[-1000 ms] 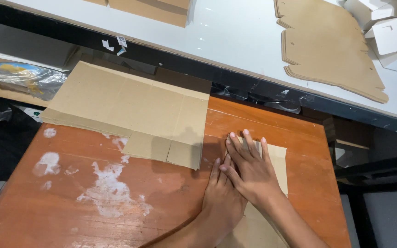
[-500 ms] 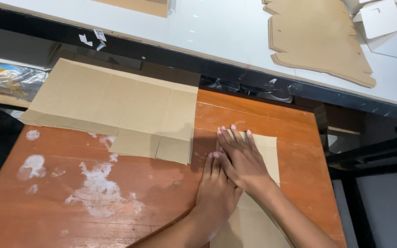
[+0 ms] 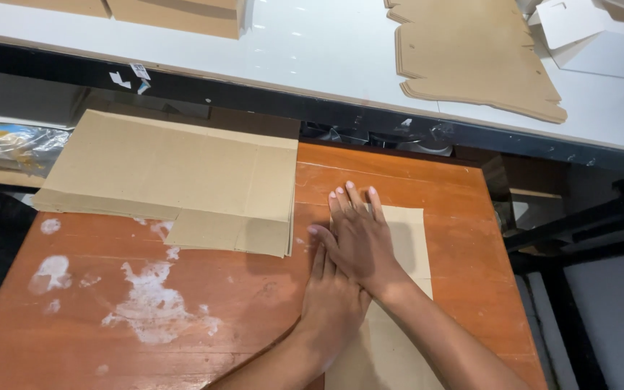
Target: The person folds flat cardboard sheets along pre-scored lines to form small rectangular boxes. They press the creases, fold the side flaps inward, and tuck the top flaps to close the boxes. The finished boxes are placed on a nearby shelf.
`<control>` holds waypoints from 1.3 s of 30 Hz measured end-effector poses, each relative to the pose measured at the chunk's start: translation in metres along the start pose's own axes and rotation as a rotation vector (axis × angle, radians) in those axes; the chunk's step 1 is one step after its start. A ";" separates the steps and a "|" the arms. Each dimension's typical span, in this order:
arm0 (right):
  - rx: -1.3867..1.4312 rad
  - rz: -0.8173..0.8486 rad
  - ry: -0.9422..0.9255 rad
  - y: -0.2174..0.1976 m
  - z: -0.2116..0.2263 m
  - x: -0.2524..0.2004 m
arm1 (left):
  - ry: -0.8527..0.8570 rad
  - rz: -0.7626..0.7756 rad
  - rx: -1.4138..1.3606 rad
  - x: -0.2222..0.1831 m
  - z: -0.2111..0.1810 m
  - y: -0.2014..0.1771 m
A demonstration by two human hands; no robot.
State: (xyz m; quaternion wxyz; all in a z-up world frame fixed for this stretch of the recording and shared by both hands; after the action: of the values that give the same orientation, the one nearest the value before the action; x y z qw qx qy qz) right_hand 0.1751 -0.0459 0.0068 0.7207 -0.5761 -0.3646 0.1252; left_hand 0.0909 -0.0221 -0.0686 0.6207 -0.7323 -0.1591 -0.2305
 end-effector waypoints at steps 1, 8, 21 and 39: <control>-0.008 -0.030 -0.019 0.000 0.001 0.003 | -0.010 -0.013 -0.023 0.002 0.002 -0.002; 0.124 0.115 0.059 -0.026 -0.001 -0.007 | 0.032 -0.128 -0.244 0.011 0.008 -0.026; -0.010 -0.256 0.456 -0.068 -0.114 -0.046 | 0.036 -0.034 -0.115 0.035 0.025 -0.040; 0.456 -0.184 0.530 -0.049 -0.103 -0.055 | 0.062 0.519 -0.323 0.100 0.015 -0.045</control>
State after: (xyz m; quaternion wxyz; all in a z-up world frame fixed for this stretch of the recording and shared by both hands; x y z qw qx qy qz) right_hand 0.1938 -0.1701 0.0237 0.9085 -0.3777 -0.1781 -0.0158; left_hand 0.1538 -0.0045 0.0207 0.5390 -0.8303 0.0911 -0.1086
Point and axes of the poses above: each hand's wrist, its own x-axis towards the middle knuckle, its own y-axis out of the palm, z = x × y, the point moved 4 cm from there along x, towards the middle knuckle, and after that the axes turned 12 degrees about -z, right-handed, at the moved point
